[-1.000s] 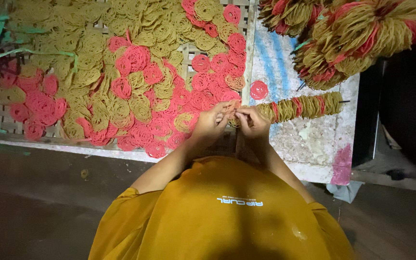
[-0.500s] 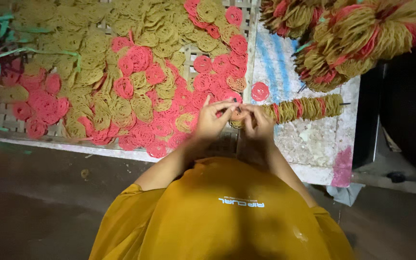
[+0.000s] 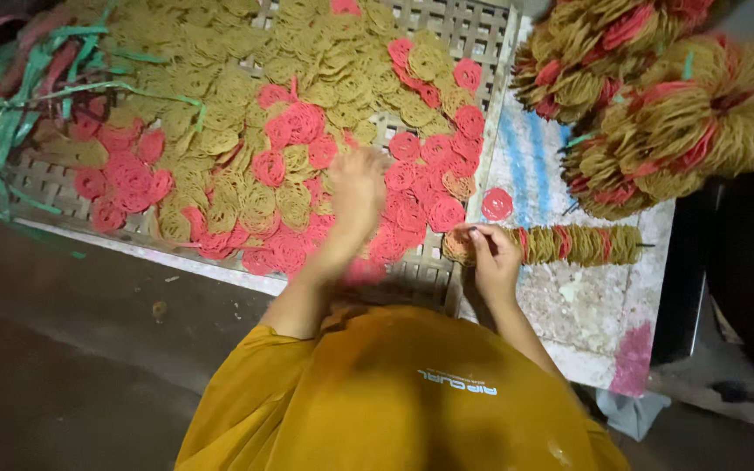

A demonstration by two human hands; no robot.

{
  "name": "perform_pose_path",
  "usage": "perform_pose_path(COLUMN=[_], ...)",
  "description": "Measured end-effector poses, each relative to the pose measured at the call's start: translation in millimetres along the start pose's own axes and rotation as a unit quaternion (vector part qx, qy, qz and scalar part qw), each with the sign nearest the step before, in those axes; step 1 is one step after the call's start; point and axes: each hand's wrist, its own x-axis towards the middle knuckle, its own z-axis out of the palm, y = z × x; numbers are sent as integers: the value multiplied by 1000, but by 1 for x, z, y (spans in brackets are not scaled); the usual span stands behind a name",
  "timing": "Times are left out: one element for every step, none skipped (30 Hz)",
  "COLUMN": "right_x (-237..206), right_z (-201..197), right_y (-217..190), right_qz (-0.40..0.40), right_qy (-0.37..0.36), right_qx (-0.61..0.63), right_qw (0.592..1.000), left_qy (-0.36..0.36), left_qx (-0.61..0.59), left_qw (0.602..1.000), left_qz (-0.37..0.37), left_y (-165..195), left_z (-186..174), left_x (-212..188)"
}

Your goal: The person threads pre-formed pink and yellow circular coils onto a thin rod, alternating colors to form a long bundle. After filling the rod, the person removes the bundle, ties it with a dark strip, and places it with other finished bundles on the table.

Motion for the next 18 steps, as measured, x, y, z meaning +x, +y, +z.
perform_pose_path(right_x=[-1, -1, -1, -1, 0, 2, 3, 4, 5, 6, 7, 8, 9, 11, 12, 14, 16, 18], right_z=[0, 1, 2, 4, 6, 7, 8, 9, 9, 8, 8, 6, 5, 4, 4, 3, 3, 2], right_y=[-3, -6, -9, -13, -16, -20, -23, -25, -28, -29, -31, -31, -32, -31, -30, -28, -26, -23], right_qz=[6, 13, 21, 17, 13, 9, -6, -18, -31, -23, -15, -5, -17, -28, -37, -26, -16, -5], right_qy=[0, 0, 1, 3, 6, 10, 9, 8, 7, 2, -1, -4, 4, 12, 20, 30, 41, 51], right_qx=[-4, -8, -13, -13, -12, -11, -33, -57, -81, -80, -79, -78, -105, -132, -159, -158, -157, -155], right_qw=[1000, 1000, 1000, 1000, 1000, 1000, 999, 998, 996, 997, 997, 997, 994, 991, 986, 987, 987, 987], left_qy=[1, -12, -25, -23, -22, -20, -4, 10, 24, 77, 130, 180, 91, -8, -113, -118, -123, -126], left_qx=[86, 127, 167, 155, 144, 133, 133, 133, 131, 122, 111, 98, -29, -154, -270, -342, -411, -478], left_qw=[996, 990, 983, 985, 987, 989, 990, 990, 990, 990, 984, 975, 994, 972, 909, 889, 862, 831], left_qz=[-33, -53, -73, -70, -66, -62, -54, -48, -41, -1, 41, 82, -48, -175, -295, -282, -269, -256], left_y=[-19, -35, -46, -53, -58, -62, -65, -66, -65, -63, -61, -56, -47, -35, -21, -6, 9, 21], left_z=[-7, -12, -15, -15, -16, -18, -20, -20, -21, -23, -25, -26, -23, -16, -7, 5, 19, 31], left_x=[2, 5, 6, 8, 11, 14, 20, 27, 30, 33, 33, 31, 27, 21, 14, 7, 1, -5])
